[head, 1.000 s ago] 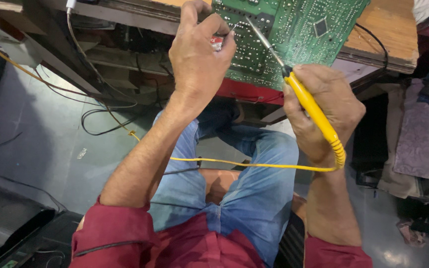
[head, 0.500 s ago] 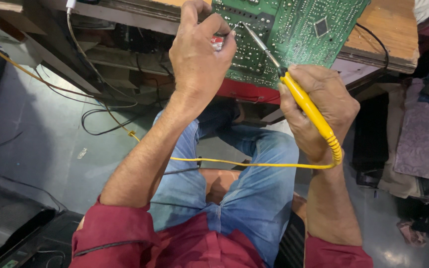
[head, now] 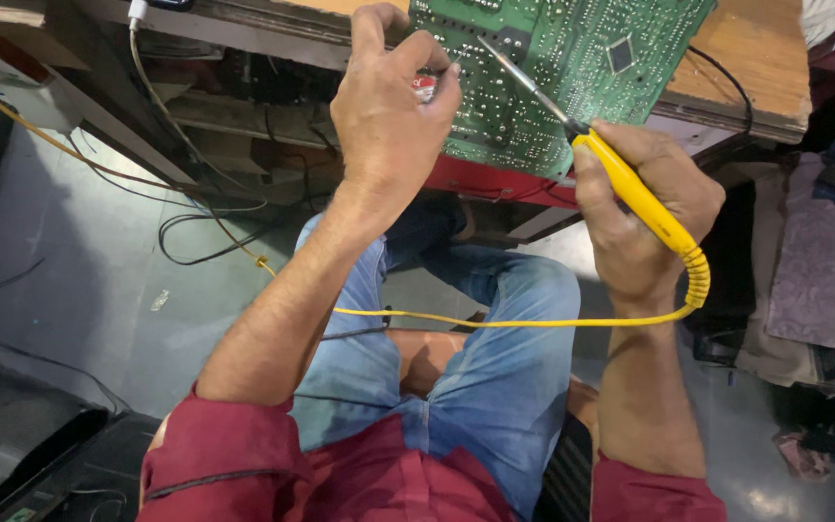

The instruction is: The person uses a soldering iron and solder wire to reflow solder joints on a green circuit board. They work on multiple points on the board, then flip it over to inspect the component side.

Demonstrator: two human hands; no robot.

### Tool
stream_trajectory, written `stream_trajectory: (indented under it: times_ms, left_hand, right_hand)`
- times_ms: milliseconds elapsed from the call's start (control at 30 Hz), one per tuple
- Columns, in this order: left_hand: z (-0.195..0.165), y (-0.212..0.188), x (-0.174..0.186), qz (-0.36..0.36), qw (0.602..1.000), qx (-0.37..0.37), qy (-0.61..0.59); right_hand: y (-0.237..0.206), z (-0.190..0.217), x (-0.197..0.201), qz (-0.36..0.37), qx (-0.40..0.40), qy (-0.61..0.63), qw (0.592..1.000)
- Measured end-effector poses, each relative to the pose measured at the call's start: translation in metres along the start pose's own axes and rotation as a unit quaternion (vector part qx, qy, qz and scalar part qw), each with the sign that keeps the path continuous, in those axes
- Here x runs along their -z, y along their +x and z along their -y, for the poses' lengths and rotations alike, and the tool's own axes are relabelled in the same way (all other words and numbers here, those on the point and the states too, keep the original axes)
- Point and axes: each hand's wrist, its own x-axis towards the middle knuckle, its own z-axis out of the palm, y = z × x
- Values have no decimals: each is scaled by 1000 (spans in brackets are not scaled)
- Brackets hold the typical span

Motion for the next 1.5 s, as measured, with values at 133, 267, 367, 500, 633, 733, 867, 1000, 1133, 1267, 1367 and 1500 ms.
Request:
stream_trajectory:
  times_ms: [133, 267, 367, 500, 633, 733, 867, 1000, 1133, 1267, 1367, 1500]
  left_hand:
    - [-2, 0, -1, -4, 1000, 9, 3]
    - [-3, 0, -1, -1, 1000, 17, 1]
    - [-3, 0, -3, -1, 1000, 27, 2]
    - [-1, 0, -5, 17, 998, 55, -5]
    - [2, 1, -7, -20, 999, -10, 42]
    - [3, 2, -9, -10, 999, 15, 29]
    - [4, 3, -12, -24, 999, 6, 46]
    - [5, 4, -14, -15, 999, 25, 40]
    - [5, 3, -15, -31, 998, 2, 52]
    - [5, 2, -12, -28, 998, 6, 49]
    - [3, 3, -10, -15, 999, 23, 38]
    - [1, 3, -7, 16, 997, 60, 37]
  right_hand:
    - [-1, -3, -1, 7, 3, 7, 1000]
    - [-2, -4, 0, 16, 10, 11, 1000]
    - [1, -3, 1, 22, -25, 30, 999]
    - [12, -5, 3, 14, -88, 35, 995]
    - [32, -21, 13, 35, -150, 141, 978]
    - [48, -42, 20, 66, -171, 275, 944]
    - [68, -68, 25, 95, -203, 327, 918]
    - [89, -79, 29, 142, -236, 345, 897]
    - [99, -74, 33, 142, -212, 361, 897]
    - [117, -74, 32, 185, -193, 337, 903]
    - [120, -79, 33, 215, -147, 339, 904]
    - [121, -88, 37, 236, -130, 338, 902]
